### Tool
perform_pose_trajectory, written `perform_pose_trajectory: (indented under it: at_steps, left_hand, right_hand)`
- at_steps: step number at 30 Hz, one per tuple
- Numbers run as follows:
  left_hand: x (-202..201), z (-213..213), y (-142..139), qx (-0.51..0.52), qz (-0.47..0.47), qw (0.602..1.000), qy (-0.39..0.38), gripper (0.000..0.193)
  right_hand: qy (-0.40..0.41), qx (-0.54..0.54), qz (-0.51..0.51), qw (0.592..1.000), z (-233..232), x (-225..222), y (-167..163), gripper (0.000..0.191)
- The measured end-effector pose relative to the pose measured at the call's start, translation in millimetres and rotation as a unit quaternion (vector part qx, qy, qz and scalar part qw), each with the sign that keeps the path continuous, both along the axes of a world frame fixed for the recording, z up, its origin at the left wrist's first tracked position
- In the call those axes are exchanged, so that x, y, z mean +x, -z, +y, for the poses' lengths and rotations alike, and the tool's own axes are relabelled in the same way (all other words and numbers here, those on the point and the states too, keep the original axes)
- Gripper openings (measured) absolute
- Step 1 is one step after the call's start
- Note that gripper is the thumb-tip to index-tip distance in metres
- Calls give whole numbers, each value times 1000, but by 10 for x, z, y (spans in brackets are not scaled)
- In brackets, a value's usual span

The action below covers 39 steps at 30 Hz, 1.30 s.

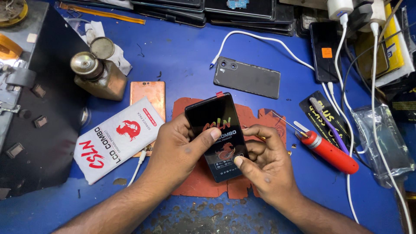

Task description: The person uses a red-handled tool and a yellow screwdriver to work on the internal components of a disassembled smartphone. They then connect a white charging cable to the phone and press the power button to test the screen, which lights up with a boot logo.

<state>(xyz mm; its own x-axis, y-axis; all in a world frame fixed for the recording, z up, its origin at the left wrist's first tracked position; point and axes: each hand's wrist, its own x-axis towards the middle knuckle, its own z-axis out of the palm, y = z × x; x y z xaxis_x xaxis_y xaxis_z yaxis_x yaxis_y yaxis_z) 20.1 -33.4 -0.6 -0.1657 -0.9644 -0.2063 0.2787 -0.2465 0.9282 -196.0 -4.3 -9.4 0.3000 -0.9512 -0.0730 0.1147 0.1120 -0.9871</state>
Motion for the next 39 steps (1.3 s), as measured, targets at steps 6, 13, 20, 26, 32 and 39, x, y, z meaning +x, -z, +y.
perform_pose_trajectory:
  at_steps: [6,13,20,26,32,39]
  left_hand:
    - [-5,-4,7,-5,13,1000,-1,22]
    - [5,-7,-12,-12,4,1000,0,25]
    - [2,-26,-41,-3,21,1000,8,27]
    - [16,-32,-56,-18,14,1000,9,26]
    - [36,-47,-60,-7,-11,1000,2,23]
    - [40,-53,-66,-16,-25,1000,5,23]
  right_hand:
    - [-1,-2,-5,1000,0,6,-7,51]
    - [5,-10,-3,1000,-14,29,-5,52]
    - [11,-20,8,1000,-21,22,14,55]
    - [10,-17,5,1000,-23,16,21,56]
    - [-18,16,-7,1000,-54,11,-20,59]
    - [-48,92,21,994,-94,30,-75,51]
